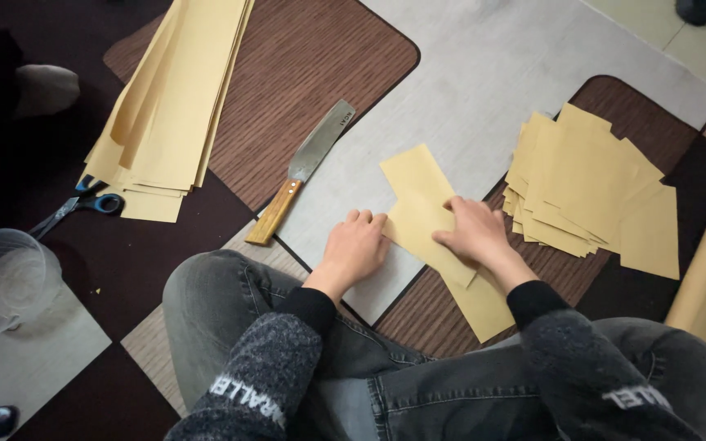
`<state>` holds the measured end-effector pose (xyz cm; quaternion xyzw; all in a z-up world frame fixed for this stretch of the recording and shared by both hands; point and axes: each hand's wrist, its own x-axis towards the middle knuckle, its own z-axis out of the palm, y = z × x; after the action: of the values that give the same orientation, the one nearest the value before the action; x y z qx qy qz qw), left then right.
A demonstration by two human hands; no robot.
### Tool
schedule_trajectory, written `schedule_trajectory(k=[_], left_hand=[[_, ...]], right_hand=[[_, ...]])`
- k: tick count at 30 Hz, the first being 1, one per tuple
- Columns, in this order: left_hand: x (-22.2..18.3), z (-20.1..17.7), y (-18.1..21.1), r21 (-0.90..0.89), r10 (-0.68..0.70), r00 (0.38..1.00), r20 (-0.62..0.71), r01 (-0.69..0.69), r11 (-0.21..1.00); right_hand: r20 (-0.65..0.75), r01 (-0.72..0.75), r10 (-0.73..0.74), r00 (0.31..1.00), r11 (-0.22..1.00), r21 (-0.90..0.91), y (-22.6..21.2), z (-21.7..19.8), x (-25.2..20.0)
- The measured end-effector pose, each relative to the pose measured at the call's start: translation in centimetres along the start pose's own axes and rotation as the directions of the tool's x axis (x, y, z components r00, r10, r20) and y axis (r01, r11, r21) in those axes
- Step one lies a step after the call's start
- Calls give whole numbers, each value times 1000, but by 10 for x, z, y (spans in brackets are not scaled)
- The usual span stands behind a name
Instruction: Folding and cutting long strips of yellow paper into smaller rectangular sheets using a large knife.
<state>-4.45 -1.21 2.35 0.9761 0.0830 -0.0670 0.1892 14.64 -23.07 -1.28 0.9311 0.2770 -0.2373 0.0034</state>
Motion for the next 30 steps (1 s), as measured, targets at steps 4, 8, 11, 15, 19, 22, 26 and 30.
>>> schedule_trajectory(k=[4, 8, 11, 15, 19, 22, 26, 30], left_hand=[[4, -5, -1, -91, -33, 999, -15, 31, 995], [11, -7, 1, -494, -112, 993, -31, 82, 865], [20, -2, -1, -713, -143, 990, 1, 101, 694], [8, -31, 13, -876, -115, 992, 61, 108, 469], [3, -45, 21, -923, -85, 989, 123, 146, 357], [1, -54, 21, -941, -146, 978, 148, 184, 283], [2, -56, 14, -966, -181, 977, 115, 152, 209], [2, -55, 14, -967, -193, 977, 87, 130, 219]], right_hand=[[4, -60, 60, 998, 981, 182, 9, -3, -9], [-15, 66, -66, 998, 879, 471, -8, -40, -51], [-32, 119, -124, 992, 811, 572, -8, -59, -75], [78, 48, -169, 983, 636, 770, 0, -78, -95], [181, -63, -141, 973, 594, 802, 6, -72, -86], [234, -136, -124, 964, 524, 841, 7, -66, -78], [217, -155, -141, 966, 358, 921, -6, -73, -87], [290, -236, -148, 946, 300, 924, 0, -58, -80]])
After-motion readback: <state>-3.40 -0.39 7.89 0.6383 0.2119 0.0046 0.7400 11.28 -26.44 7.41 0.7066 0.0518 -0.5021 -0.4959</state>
